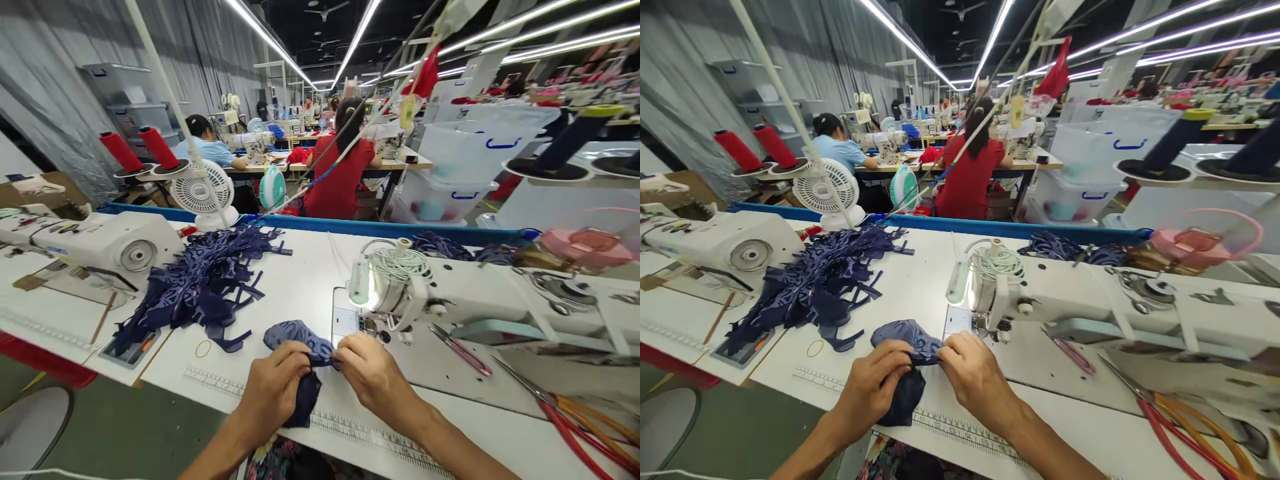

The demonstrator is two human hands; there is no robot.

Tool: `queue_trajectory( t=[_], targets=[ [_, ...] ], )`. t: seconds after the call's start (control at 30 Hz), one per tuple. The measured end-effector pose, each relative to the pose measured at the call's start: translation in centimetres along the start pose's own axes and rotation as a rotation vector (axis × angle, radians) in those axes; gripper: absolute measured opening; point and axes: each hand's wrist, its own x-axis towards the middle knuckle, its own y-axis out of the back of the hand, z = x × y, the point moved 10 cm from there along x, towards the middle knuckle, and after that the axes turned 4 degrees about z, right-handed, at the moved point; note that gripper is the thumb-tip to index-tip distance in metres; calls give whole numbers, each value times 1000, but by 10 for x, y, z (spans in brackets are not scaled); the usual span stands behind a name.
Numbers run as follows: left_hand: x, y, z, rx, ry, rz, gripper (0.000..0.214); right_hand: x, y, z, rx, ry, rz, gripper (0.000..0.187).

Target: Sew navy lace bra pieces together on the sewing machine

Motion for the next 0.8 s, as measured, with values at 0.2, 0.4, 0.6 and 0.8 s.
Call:
queue_trajectory(
  t=[0.2,0.4,0.6,0.8],
  targets=[
    [-11,-11,22,-388,270,-334,13,-36,21,8,-136,1,139,30],
    [26,-27,-18,-572,470,-336,20,-44,41,-22,160,105,207,38],
    [29,-52,-23,-618,404,-332,22,-65,30,19,530,-308,113,35],
    [29,-50,-3,-452,295,-363,16,-74,-5,45,1017,-882,-31,36]
  ],
)
